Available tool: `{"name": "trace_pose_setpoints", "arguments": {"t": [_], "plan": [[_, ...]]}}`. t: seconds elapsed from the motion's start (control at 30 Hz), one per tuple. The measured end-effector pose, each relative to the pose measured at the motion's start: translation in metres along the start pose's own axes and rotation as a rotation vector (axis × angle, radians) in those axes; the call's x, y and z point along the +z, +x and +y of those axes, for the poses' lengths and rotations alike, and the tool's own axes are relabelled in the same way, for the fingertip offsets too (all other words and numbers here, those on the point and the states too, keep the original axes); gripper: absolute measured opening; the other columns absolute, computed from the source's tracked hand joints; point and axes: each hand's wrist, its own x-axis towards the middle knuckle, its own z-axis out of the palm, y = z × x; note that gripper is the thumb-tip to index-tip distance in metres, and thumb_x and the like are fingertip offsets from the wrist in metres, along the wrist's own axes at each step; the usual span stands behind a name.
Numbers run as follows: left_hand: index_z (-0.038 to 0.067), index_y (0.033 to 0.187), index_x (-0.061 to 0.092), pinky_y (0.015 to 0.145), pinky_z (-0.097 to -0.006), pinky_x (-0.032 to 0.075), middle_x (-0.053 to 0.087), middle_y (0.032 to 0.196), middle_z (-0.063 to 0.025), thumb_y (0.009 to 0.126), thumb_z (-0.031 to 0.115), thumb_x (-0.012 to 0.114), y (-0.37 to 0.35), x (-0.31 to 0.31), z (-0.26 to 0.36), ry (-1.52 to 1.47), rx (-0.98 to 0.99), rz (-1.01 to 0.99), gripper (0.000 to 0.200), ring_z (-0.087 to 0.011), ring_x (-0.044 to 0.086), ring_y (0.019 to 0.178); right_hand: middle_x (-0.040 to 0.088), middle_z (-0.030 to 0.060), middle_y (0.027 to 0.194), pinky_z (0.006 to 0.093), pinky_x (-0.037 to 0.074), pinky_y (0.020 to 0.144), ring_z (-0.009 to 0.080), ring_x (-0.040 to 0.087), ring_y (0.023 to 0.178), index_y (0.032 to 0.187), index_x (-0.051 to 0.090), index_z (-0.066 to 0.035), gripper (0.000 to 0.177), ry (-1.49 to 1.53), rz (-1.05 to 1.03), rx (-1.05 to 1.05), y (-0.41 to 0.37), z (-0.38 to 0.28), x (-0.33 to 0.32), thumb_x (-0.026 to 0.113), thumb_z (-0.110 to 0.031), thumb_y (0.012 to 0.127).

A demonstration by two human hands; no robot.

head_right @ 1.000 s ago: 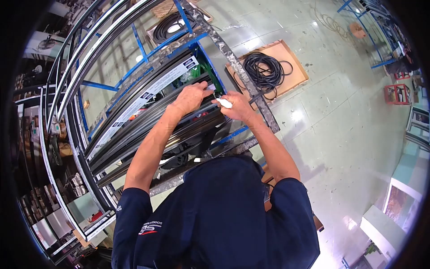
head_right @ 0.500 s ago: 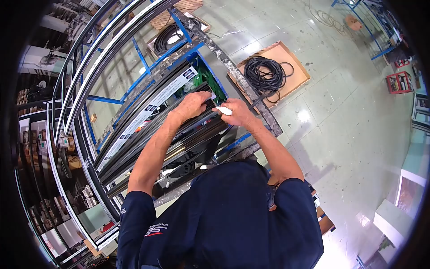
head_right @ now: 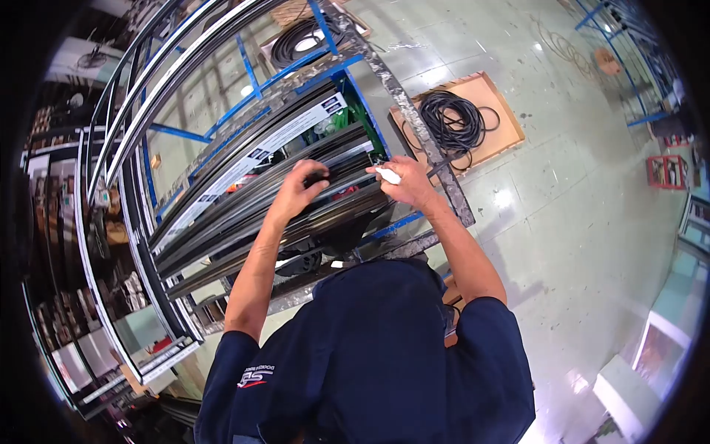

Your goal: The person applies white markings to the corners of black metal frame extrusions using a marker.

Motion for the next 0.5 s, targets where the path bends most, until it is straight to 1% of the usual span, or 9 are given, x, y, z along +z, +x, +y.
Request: {"name": "trace_pose_setpoints", "arguments": {"t": [0.07,0.13,0.2,0.23,0.27,0.33,0.37,0.47,0.5], "plan": [[0.003,0.108,0.071,0.088,-0.0432,0.052,0.072,0.102,-0.0147,0.084,0.005,0.077,0.004,0.014,-0.003,0.15,0.055,0.054,0.025,-0.0356,0.063,0.095,0.07,0.0091,0.082,0.0374,0.057,0.074,0.028,0.067,0.078,0.11,0.082,-0.014,0.041,0.059,-0.017,-0.001,0.002,-0.003,-0.004,0.067,-0.001,0.074],[0.003,0.112,0.071,0.088,-0.0457,0.054,0.072,0.103,-0.0183,0.088,0.006,0.073,0.009,0.022,0.006,0.223,-0.184,0.141,0.024,-0.0389,0.064,0.091,0.072,0.0091,0.085,0.0372,0.057,0.074,0.0277,0.067,0.077,0.105,0.082,-0.01,0.036,0.083,-0.034,0.013,0.003,-0.002,-0.003,0.066,-0.001,0.074],[0.002,0.119,0.07,0.088,-0.0409,0.055,0.074,0.102,-0.0168,0.096,0.01,0.068,0.012,0.027,-0.011,0.161,-0.078,0.382,0.025,-0.0315,0.069,0.089,0.073,0.0089,0.086,0.037,0.057,0.075,0.0273,0.068,0.078,0.103,0.082,-0.009,0.034,0.065,-0.039,0.025,0.002,-0.004,-0.004,0.065,-0.001,0.074],[-0.001,0.125,0.068,0.088,-0.0334,0.054,0.074,0.1,-0.012,0.101,0.014,0.064,0.007,0.021,-0.011,-0.219,-0.227,0.391,0.028,-0.0195,0.069,0.092,0.073,0.0087,0.086,0.0367,0.057,0.075,0.0269,0.067,0.078,0.104,0.082,-0.009,0.035,0.073,-0.038,0.019,0.002,-0.002,-0.005,0.065,-0.001,0.074],[-0.003,0.126,0.066,0.082,-0.0305,0.053,0.073,0.098,-0.0082,0.104,0.016,0.061,0.005,0.011,-0.016,-0.362,-0.211,0.45,0.03,-0.0136,0.065,0.089,0.074,0.0085,0.087,0.0365,0.057,0.076,0.0264,0.067,0.078,0.105,0.082,-0.009,0.036,0.084,-0.035,0.014,0.001,0.001,-0.004,0.065,-0.001,0.074],[-0.002,0.125,0.067,0.079,-0.0321,0.053,0.073,0.095,-0.0097,0.104,0.015,0.061,-0.006,-0.016,0.011,-0.276,-0.247,0.421,0.028,-0.0142,0.064,0.084,0.074,0.0079,0.087,0.0361,0.057,0.076,0.0255,0.066,0.078,0.107,0.082,-0.009,0.038,0.1,-0.038,0.025,-0.001,-0.001,-0.002,0.065,-0.001,0.074],[-0.001,0.125,0.064,0.081,-0.0299,0.05,0.072,0.096,-0.0039,0.105,0.014,0.059,-0.008,-0.016,0.015,-0.108,-0.221,0.385,0.025,-0.0157,0.066,0.088,0.074,0.0076,0.087,0.0359,0.057,0.076,0.0251,0.066,0.077,0.108,0.082,-0.01,0.039,0.1,-0.046,0.034,0.0,-0.004,-0.003,0.065,0.0,0.074],[0.002,0.116,0.064,0.078,-0.0443,0.05,0.071,0.098,-0.0194,0.095,0.02,0.072,-0.008,-0.002,0.029,0.405,0.017,0.252,0.029,-0.0389,0.068,0.083,0.075,0.005,0.087,0.0349,0.057,0.075,0.0223,0.064,0.076,0.112,0.082,-0.012,0.043,0.147,-0.062,0.029,0.0,0.007,0.002,0.064,0.0,0.074],[0.003,0.119,0.063,0.08,-0.0502,0.05,0.07,0.1,-0.0211,0.093,0.021,0.074,-0.006,0.007,0.022,0.398,0.046,0.197,0.034,-0.0441,0.067,0.088,0.075,0.0046,0.086,0.0348,0.057,0.075,0.0219,0.064,0.076,0.112,0.082,-0.012,0.043,0.159,-0.051,0.011,-0.001,0.015,0.007,0.064,0.0,0.074]]}}
